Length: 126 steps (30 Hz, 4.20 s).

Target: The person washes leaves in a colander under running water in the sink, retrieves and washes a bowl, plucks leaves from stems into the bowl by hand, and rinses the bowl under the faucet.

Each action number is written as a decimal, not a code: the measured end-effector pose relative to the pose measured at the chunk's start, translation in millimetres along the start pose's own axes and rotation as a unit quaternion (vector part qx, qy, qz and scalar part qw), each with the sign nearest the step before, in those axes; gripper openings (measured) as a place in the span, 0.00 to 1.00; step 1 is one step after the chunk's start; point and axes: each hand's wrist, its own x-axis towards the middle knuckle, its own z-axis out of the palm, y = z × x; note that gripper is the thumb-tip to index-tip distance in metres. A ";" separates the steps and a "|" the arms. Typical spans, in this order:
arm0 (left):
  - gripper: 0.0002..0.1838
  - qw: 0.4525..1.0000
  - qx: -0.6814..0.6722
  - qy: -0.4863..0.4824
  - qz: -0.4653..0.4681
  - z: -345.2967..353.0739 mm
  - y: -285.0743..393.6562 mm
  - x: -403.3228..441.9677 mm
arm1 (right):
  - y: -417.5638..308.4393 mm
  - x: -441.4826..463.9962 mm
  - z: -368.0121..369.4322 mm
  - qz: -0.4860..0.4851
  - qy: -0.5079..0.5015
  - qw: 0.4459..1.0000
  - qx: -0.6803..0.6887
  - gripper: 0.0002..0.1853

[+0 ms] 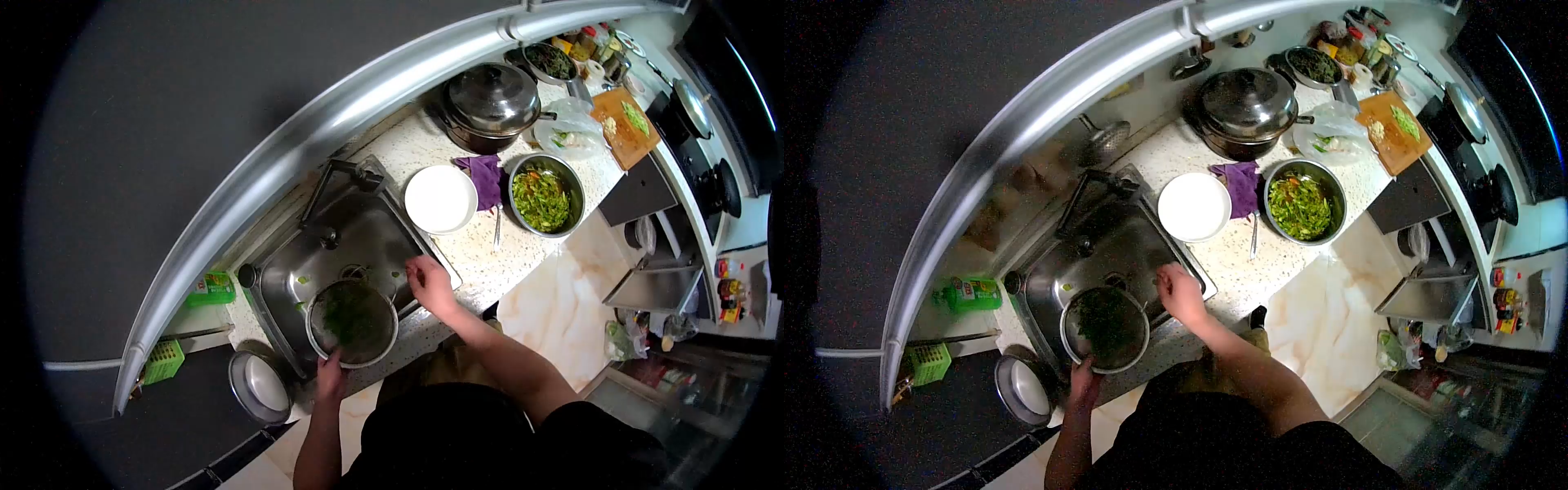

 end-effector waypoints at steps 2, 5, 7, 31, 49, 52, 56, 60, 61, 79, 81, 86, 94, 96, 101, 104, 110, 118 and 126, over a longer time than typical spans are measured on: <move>0.27 1.000 0.002 -0.011 0.016 6.5 -4.6 6.9 | -15.1 6.2 -0.6 -0.068 -0.079 0.994 -0.025 0.11; 0.30 0.996 -0.004 -0.085 0.040 21.3 -15.4 15.8 | -32.7 0.1 25.6 -0.173 -0.135 0.953 -0.208 0.21; 0.29 0.999 0.022 -0.031 -0.024 37.3 -15.5 20.6 | -33.1 -3.3 35.5 -0.282 -0.134 0.907 -0.283 0.24; 0.22 0.986 -0.164 0.002 0.011 -87.0 -53.8 -3.4 | 8.9 116.6 -22.6 0.229 -0.006 0.973 0.027 0.28; 0.32 0.981 -0.192 0.026 -0.002 -78.7 -76.6 -1.8 | -46.6 99.6 -15.9 -0.189 -0.146 0.822 -0.517 0.39; 0.35 0.976 -0.210 -0.044 0.039 -74.1 -74.4 0.1 | -47.6 115.1 2.7 -0.161 -0.234 0.806 -0.519 0.37; 0.33 0.985 -0.172 0.022 0.009 -61.7 -70.0 -12.1 | -13.9 147.0 29.4 -0.154 -0.286 0.804 -0.499 0.34; 0.31 0.971 -0.229 0.064 0.009 -60.1 -83.3 -37.2 | -8.1 158.7 35.6 -0.158 -0.307 0.806 -0.480 0.27; 0.30 0.968 -0.243 0.059 -0.001 -63.2 -86.3 -39.1 | -0.1 165.8 35.7 -0.165 -0.328 0.790 -0.491 0.28; 0.27 0.978 -0.206 0.014 -0.022 -128.1 -41.0 -52.3 | 74.6 121.6 72.7 -0.020 -0.273 0.869 -0.412 0.32; 0.30 0.982 -0.185 0.024 -0.028 -142.6 -33.1 -51.0 | 29.4 101.3 90.8 0.275 -0.265 0.913 -0.140 0.30; 0.33 0.983 -0.182 -0.009 -0.014 -174.0 -16.5 -69.9 | 90.8 103.9 197.4 0.480 -0.226 0.806 0.264 0.27; 0.29 0.998 -0.021 -0.009 0.055 -232.2 -29.7 -74.5 | 47.5 83.5 215.4 0.389 -0.247 0.823 0.333 0.28; 0.29 0.987 0.072 -0.035 0.137 -249.0 -38.7 -69.4 | 44.9 87.1 192.0 0.399 -0.226 0.817 0.350 0.28; 0.27 0.980 -0.194 0.027 0.028 -204.3 2.5 -92.6 | 59.9 85.5 199.1 0.364 -0.108 0.814 0.439 0.32; 0.28 0.979 -0.204 0.004 0.019 -205.0 2.0 -87.1 | 49.2 81.6 177.4 0.347 -0.152 0.838 0.392 0.31; 0.26 0.980 -0.199 0.010 0.014 -184.2 12.1 -92.3 | 21.6 81.2 179.6 0.410 -0.082 0.849 0.323 0.32; 0.25 0.993 -0.098 -0.033 0.054 -213.0 -25.0 -67.4 | 38.3 16.8 215.9 0.568 -0.198 0.559 0.570 0.32; 0.27 0.992 -0.009 -0.027 0.123 -214.7 -15.8 -69.7 | 41.1 17.5 255.1 0.514 -0.166 0.662 0.520 0.31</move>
